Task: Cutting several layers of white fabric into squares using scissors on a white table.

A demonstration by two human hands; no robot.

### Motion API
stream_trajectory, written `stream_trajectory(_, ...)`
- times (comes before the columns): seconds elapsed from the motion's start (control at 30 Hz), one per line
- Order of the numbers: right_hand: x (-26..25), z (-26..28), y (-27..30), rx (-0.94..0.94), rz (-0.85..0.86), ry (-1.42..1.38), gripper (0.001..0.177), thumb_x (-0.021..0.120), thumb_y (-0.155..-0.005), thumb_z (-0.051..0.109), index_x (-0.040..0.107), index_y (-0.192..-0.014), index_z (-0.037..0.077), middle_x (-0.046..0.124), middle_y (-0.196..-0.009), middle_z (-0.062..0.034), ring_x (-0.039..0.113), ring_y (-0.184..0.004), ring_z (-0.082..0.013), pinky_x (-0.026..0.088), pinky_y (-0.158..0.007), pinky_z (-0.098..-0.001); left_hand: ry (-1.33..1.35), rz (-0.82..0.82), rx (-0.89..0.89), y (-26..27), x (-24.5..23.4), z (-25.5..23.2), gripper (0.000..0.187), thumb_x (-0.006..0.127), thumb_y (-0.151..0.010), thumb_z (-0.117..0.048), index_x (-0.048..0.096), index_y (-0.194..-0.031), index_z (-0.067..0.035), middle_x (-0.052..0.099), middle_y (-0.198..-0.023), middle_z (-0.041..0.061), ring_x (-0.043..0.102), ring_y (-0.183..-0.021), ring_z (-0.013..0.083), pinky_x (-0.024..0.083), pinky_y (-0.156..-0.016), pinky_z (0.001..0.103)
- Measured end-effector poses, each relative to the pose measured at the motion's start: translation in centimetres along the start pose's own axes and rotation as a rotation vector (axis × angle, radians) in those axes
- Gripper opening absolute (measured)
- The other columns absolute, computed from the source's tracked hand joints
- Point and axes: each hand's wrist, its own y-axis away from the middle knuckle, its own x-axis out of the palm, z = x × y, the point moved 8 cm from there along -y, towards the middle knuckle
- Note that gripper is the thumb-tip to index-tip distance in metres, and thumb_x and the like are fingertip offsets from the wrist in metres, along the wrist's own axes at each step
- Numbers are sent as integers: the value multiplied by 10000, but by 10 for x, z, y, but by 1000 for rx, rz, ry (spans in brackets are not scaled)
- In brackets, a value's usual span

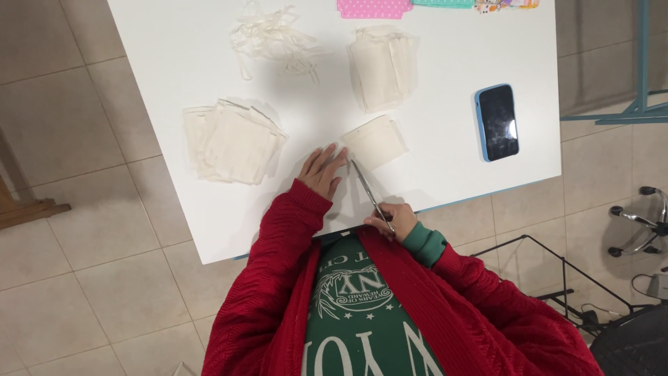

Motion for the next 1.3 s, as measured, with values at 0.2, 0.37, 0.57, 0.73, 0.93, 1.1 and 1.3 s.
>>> stream_trajectory(0.2,0,11,-4,-28,12,-2,275,819,-848,300,703,-775,61,652,-488,-91,593,-322,-175,460,-339,-238,-30,-8,18,2,2,1,315,555,-1018,-164,537,-1330,-122,586,-1464,80,443,-1438,245,296,-1220,485)
stream_trajectory(0.37,-2,15,-13,-19,1,-25,283,823,-846,286,700,-776,41,635,-484,-115,577,-324,-195,464,-325,-266,-48,-56,27,-2,-5,-4,274,547,-1021,-188,560,-1283,-111,624,-1423,88,484,-1409,249,333,-1200,475)
stream_trajectory(0.57,-4,8,-14,-12,-2,-3,312,839,-835,292,692,-770,24,621,-470,-125,561,-309,-192,457,-307,-275,-214,-359,-44,16,18,-4,283,604,-972,-395,650,-1189,-218,660,-1184,-26,575,-1146,202,451,-1001,416)
stream_trajectory(0.73,-4,3,-15,-5,20,-41,283,835,-842,259,704,-776,17,629,-479,-137,563,-315,-194,459,-293,-275,-269,-415,-273,-1,2,-21,270,732,-838,-435,679,-1020,-242,572,-908,-61,539,-849,169,396,-722,330)
stream_trajectory(0.93,-5,7,-15,-19,22,-24,313,839,-835,280,701,-770,7,624,-472,-136,559,-305,-196,453,-286,-281,-275,-418,-287,-7,3,-20,206,824,-729,-246,684,-880,-233,562,-796,-38,535,-759,201,367,-660,346)
stream_trajectory(1.1,-4,4,-17,5,33,-30,300,844,-833,273,705,-769,15,632,-483,-131,573,-317,-193,455,-286,-268,-195,-425,-356,-11,-4,-22,209,782,-767,-214,670,-943,-206,573,-842,-23,545,-778,205,382,-669,341)
stream_trajectory(1.3,-4,-2,-20,30,56,-32,273,836,-832,272,709,-777,36,643,-491,-119,588,-330,-186,467,-293,-257,-256,-418,-359,-20,-6,-23,216,798,-719,-163,650,-876,-176,537,-785,9,530,-728,234,375,-630,358)
